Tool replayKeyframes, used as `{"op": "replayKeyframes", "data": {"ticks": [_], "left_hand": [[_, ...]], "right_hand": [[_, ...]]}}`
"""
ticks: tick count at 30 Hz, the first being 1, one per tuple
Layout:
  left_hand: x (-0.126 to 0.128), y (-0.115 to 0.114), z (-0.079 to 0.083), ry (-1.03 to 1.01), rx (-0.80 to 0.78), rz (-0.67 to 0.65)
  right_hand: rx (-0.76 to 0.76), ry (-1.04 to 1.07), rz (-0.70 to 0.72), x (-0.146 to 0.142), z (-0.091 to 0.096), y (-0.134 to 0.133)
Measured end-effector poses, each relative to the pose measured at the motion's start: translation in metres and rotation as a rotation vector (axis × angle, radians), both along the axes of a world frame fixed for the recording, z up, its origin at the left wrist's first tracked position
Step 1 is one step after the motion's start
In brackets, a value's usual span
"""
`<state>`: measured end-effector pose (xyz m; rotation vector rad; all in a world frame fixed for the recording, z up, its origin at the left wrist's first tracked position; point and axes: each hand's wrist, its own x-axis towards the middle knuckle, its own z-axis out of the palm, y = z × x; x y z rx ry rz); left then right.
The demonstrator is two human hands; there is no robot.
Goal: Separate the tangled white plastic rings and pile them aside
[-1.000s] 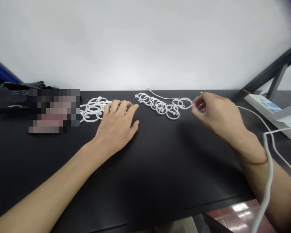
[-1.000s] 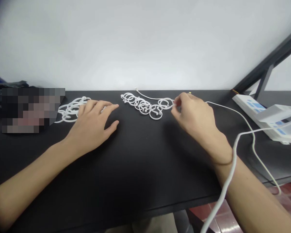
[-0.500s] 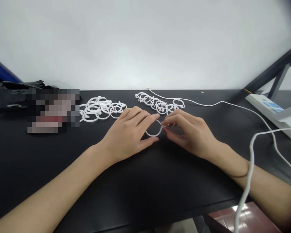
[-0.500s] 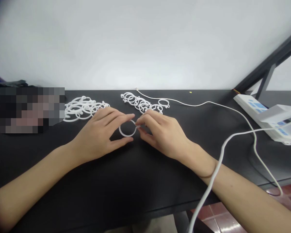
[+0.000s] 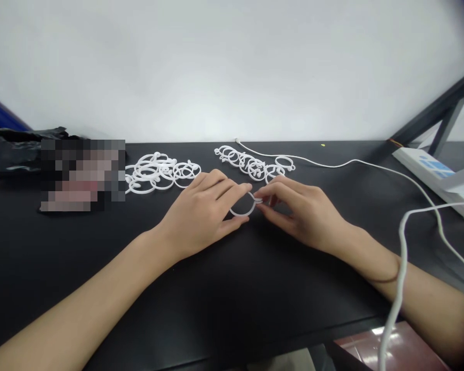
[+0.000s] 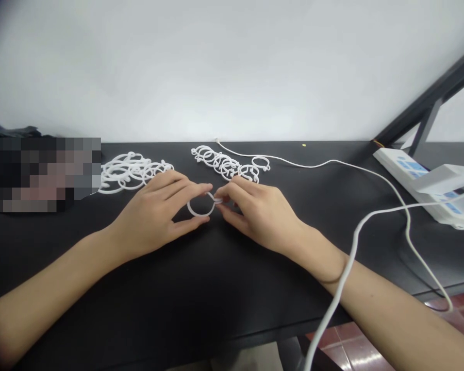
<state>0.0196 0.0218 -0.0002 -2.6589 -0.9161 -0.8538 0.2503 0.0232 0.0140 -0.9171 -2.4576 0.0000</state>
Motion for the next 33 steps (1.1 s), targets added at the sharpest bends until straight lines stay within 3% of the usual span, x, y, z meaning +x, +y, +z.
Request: {"op": "replayKeyframes", "data": {"ticks": [13,33], "left_hand": [[-0.0005,0.0006,0.0002,0.136,0.111,-0.019],[0.0005,0.0008,0.0010,0.178,0.260,-0.017]], "right_hand": [[-0.052,-0.122,0.061,0.0017,0.0029,0.0012],[-0.203,-0.009,0.084,0.0019,0.0037,0.0011]]}}
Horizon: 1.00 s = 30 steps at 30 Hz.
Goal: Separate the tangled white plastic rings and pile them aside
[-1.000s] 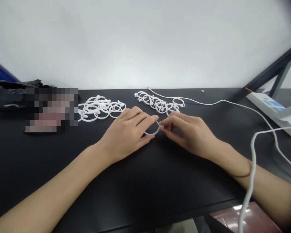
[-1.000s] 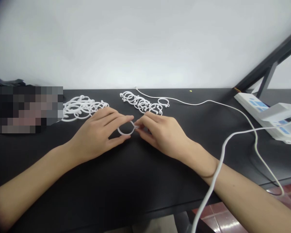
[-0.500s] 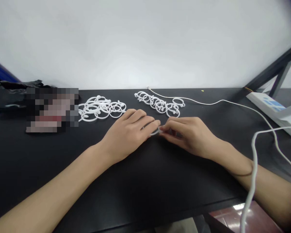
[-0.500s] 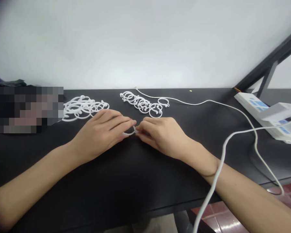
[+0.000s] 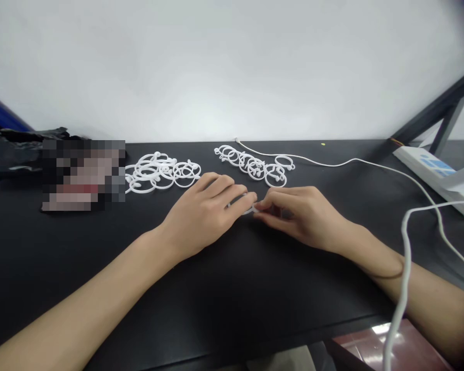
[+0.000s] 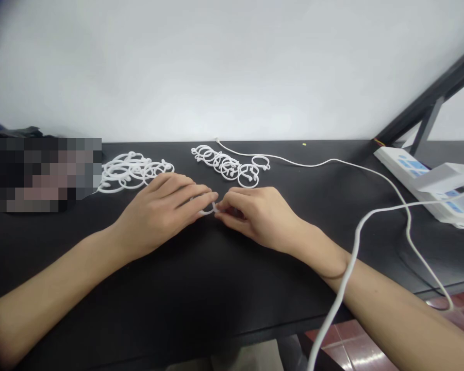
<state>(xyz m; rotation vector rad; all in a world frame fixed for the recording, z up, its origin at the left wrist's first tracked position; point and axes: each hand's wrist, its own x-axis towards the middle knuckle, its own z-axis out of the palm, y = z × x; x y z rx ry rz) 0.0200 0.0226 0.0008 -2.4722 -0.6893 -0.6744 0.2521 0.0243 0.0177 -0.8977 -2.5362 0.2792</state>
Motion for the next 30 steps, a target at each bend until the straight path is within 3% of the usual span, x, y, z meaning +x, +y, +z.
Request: {"op": "replayKeyframes", "data": {"ticks": [10,19,30], "left_hand": [[0.0003,0.0003,-0.0004,0.010,-0.027,0.008],[0.0012,-0.0018,0.0002,-0.023,-0.144,0.048],[0.0004,-0.0012,-0.0043,-0.194,-0.476,0.029]], "right_hand": [[-0.067,0.030,-0.049,-0.0008,-0.0009,-0.0009],[-0.006,0.003,-0.134,-0.0009,-0.0051,0.0009],[0.041,-0.037,-0.084,-0.0010,-0.0033,-0.0001]]}}
